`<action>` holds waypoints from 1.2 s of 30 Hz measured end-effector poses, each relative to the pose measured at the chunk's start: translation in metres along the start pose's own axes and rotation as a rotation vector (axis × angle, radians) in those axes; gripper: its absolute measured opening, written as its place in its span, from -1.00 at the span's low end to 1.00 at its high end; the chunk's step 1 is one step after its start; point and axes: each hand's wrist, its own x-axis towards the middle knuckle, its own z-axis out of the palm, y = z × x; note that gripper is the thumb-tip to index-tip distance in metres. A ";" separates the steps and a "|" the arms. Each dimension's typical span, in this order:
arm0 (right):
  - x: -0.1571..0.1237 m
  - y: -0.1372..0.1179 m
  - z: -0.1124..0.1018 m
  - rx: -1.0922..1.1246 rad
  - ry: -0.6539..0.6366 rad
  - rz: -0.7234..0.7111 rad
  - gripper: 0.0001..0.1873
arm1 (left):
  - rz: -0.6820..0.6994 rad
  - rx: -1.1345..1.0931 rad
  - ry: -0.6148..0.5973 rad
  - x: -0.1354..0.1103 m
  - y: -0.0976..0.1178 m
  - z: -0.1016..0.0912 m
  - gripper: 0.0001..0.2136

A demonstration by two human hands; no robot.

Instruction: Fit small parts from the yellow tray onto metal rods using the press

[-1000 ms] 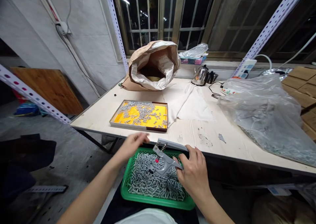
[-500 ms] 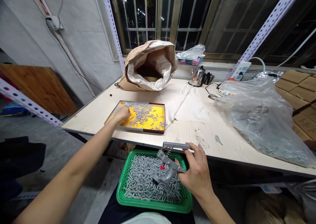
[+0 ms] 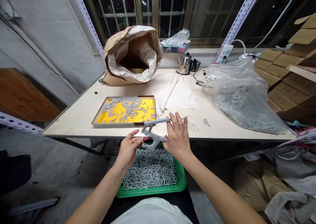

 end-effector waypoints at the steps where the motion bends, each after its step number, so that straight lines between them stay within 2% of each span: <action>1: -0.001 -0.001 0.001 0.001 -0.009 0.005 -0.44 | -0.006 -0.007 0.010 -0.001 -0.003 0.001 -0.35; 6: -0.007 -0.004 0.004 -0.008 -0.043 0.031 -0.42 | -0.001 0.133 -0.004 -0.003 -0.006 -0.002 -0.35; 8: -0.009 -0.005 0.005 -0.017 -0.053 0.038 -0.39 | 0.025 0.275 -0.051 -0.003 -0.002 -0.006 -0.35; 13: -0.013 -0.008 0.007 -0.039 -0.081 0.032 -0.31 | 0.140 0.797 -0.159 -0.004 0.012 -0.012 -0.33; 17: -0.016 -0.010 0.008 -0.048 -0.089 0.026 -0.28 | 0.134 0.980 -0.223 -0.005 0.019 -0.010 -0.29; 22: -0.016 -0.010 0.007 -0.039 -0.099 0.024 -0.33 | 0.142 1.011 -0.306 -0.008 0.022 -0.007 -0.27; 25: -0.014 -0.011 0.004 -0.029 -0.071 0.021 -0.40 | 0.120 0.987 -0.307 -0.009 0.025 -0.006 -0.25; 30: -0.008 -0.008 -0.001 -0.010 -0.019 -0.029 -0.73 | 0.032 0.826 -0.304 -0.011 0.026 -0.014 -0.19; 32: -0.005 -0.004 -0.001 -0.029 -0.126 -0.042 -0.72 | 0.022 0.698 -0.280 -0.012 0.027 -0.018 -0.20; 34: -0.001 0.001 0.000 -0.069 -0.272 -0.051 -0.69 | 0.063 0.576 -0.206 -0.013 0.029 -0.022 -0.24; 36: 0.004 0.005 0.004 -0.094 -0.374 -0.072 -0.76 | 0.119 0.501 -0.115 -0.014 0.031 -0.022 -0.31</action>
